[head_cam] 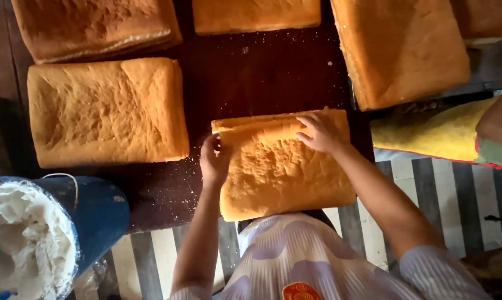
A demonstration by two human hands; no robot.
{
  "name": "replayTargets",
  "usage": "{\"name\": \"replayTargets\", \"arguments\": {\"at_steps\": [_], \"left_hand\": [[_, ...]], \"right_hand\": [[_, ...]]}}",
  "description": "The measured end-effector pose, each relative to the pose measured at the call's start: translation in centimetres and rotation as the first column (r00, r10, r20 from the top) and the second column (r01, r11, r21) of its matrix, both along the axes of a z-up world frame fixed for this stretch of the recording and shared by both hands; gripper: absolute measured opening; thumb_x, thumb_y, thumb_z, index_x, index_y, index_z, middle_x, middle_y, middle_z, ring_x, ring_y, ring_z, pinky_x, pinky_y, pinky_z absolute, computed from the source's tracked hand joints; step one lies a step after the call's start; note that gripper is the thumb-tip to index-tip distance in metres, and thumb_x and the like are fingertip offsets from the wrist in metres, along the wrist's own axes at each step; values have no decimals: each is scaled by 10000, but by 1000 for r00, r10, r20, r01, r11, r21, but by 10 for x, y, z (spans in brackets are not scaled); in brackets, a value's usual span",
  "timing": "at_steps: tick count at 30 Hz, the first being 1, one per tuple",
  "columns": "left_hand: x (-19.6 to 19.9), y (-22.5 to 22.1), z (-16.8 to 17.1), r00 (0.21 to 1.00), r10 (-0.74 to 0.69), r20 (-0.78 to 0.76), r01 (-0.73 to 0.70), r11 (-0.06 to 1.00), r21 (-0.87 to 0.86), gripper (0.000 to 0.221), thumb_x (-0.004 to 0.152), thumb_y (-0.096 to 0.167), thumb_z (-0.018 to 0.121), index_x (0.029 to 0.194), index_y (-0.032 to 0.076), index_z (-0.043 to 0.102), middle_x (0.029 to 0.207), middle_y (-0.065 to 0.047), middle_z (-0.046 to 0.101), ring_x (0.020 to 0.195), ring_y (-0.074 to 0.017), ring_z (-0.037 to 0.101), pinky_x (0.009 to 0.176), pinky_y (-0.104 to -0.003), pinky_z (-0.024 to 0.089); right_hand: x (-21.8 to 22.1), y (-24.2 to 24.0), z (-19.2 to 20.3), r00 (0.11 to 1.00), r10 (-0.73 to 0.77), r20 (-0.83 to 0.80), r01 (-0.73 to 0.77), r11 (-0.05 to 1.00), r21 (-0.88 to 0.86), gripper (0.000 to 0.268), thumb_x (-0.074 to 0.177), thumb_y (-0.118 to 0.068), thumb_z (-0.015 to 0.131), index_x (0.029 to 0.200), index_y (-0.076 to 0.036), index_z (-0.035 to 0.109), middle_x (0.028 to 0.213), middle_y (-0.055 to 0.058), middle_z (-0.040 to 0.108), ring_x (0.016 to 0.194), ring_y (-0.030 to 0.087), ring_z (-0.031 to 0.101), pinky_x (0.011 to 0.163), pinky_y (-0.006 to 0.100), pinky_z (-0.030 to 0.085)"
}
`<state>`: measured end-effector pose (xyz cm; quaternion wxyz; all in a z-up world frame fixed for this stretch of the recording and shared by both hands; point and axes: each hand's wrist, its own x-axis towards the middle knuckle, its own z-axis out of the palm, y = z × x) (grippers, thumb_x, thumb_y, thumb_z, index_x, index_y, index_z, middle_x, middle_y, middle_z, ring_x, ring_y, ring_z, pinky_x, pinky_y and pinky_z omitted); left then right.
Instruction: The person spreads white cream filling over sponge cake layers using a spatula, scooping cream from a bucket and smoothing it across the cake surface. They flip and reposition cake layers on the table between spreading passes and continue coating the tops.
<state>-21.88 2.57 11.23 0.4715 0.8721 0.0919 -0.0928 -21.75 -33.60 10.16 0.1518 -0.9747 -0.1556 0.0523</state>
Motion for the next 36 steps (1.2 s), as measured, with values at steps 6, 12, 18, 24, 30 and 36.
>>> {"name": "replayTargets", "arguments": {"at_steps": [6,12,18,24,30,36], "left_hand": [[-55,4,19,786,-323,527,282,946,160,376,928,83,777,1273,-6,657,971,-87,724,859,-205,675,722,-331,585],[-48,18,11,803,-235,547,196,972,130,404,913,95,777,1278,0,634,1035,-128,719,919,-247,683,808,-387,570],[-20,15,25,835,-269,481,250,963,104,390,928,108,716,1292,-16,655,1071,-149,735,954,-270,689,839,-392,582],[-8,20,-17,846,-251,471,197,967,162,349,984,132,687,1296,-22,656,986,-128,734,894,-232,701,769,-350,608],[27,15,-43,993,-117,-2,115,976,186,347,1025,191,607,1330,29,637,978,-114,745,798,-210,727,677,-332,631],[34,12,-64,974,-120,195,54,949,312,372,974,177,685,1288,-21,663,1056,-150,762,906,-236,747,743,-333,640]], "right_hand": [[1,-8,-23,999,30,44,-37,989,144,399,940,-451,741,1099,-94,665,1077,80,710,1028,275,665,970,460,480],[-5,-1,-10,989,126,-73,-114,982,151,357,924,-510,694,993,-159,703,870,7,751,933,244,687,1039,485,462],[8,8,-22,984,95,-153,-111,989,-96,563,1014,-557,570,1271,-58,618,1281,146,666,1231,330,605,1111,543,413],[11,37,0,994,-36,-103,12,973,-232,641,1002,-550,571,1414,-61,519,1507,151,479,1371,338,463,1174,613,256],[17,81,25,996,61,-71,-71,984,-161,636,950,-474,640,1439,-100,478,1557,143,428,1442,300,384,1230,598,165],[33,107,25,946,42,-320,-95,984,-150,608,1022,-453,570,1487,-92,418,1523,94,429,1441,266,355,1230,602,90]]}}
